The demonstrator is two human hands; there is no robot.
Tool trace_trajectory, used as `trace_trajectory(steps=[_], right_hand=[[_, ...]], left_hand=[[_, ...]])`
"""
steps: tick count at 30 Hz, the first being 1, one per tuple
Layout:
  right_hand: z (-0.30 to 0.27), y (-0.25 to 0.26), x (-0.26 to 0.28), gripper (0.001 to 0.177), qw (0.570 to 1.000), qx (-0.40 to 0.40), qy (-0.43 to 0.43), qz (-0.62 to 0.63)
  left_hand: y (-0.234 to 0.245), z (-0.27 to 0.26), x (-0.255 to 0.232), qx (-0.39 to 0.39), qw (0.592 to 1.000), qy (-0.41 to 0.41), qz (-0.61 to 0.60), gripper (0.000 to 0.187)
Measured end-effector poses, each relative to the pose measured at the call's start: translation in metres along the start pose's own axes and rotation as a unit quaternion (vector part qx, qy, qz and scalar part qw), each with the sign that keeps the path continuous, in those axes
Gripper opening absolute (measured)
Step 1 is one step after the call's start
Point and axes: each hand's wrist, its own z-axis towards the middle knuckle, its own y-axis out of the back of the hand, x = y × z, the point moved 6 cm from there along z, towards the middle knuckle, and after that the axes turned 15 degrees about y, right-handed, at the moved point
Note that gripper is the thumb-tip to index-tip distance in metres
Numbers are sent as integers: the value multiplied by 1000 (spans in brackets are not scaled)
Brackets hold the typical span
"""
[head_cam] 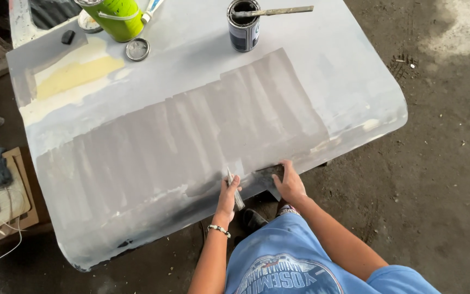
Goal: The person uses a putty knife to scoop a gray filler substance from a can and applies it to a large, white, curved surface. They spread the filler evenly across the surface using the putty knife, smoothing it out in broad strokes.
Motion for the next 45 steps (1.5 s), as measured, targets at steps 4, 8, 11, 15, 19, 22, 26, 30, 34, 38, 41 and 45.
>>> trace_trajectory(steps=[4, 8, 11, 15, 19, 22, 26, 30, 34, 38, 41, 45], right_hand=[[18, 47, -38, 55, 997, -35, -65, 24], [33, 122, -69, 56, 954, -196, -205, 97], [17, 94, -41, 54, 967, -185, -163, 66], [14, 44, -32, 51, 990, -125, 59, 38], [32, 92, -72, 45, 974, -180, -91, 107], [34, 105, -61, 56, 963, -238, -117, 46], [15, 53, -13, 51, 992, -51, -107, 47], [23, 85, -36, 46, 986, -114, -111, 40], [27, 115, -67, 56, 942, -225, -215, 128], [-1, 38, -34, 52, 991, -116, -49, 42], [-6, 9, -17, 51, 997, -40, 55, 28], [17, 87, -58, 36, 969, -205, -111, 87]], left_hand=[[13, -3, 13, -19, 1000, 4, -6, 71], [26, 1, 31, -28, 998, -34, -54, 70], [23, -4, 36, -44, 996, -30, -71, 69], [17, 1, 37, -43, 996, -24, -77, 69], [23, -13, 37, -45, 997, -16, -56, 69], [24, -5, 37, -39, 996, -30, -71, 69], [15, -4, 42, -41, 997, -12, -71, 68], [18, 1, 48, -42, 997, -10, -62, 70], [24, -2, 48, -42, 996, -21, -73, 70], [14, -6, 46, -34, 997, -5, -70, 66], [10, -4, 44, -26, 997, -5, -73, 63], [16, -19, 36, -24, 996, -29, -82, 59]])
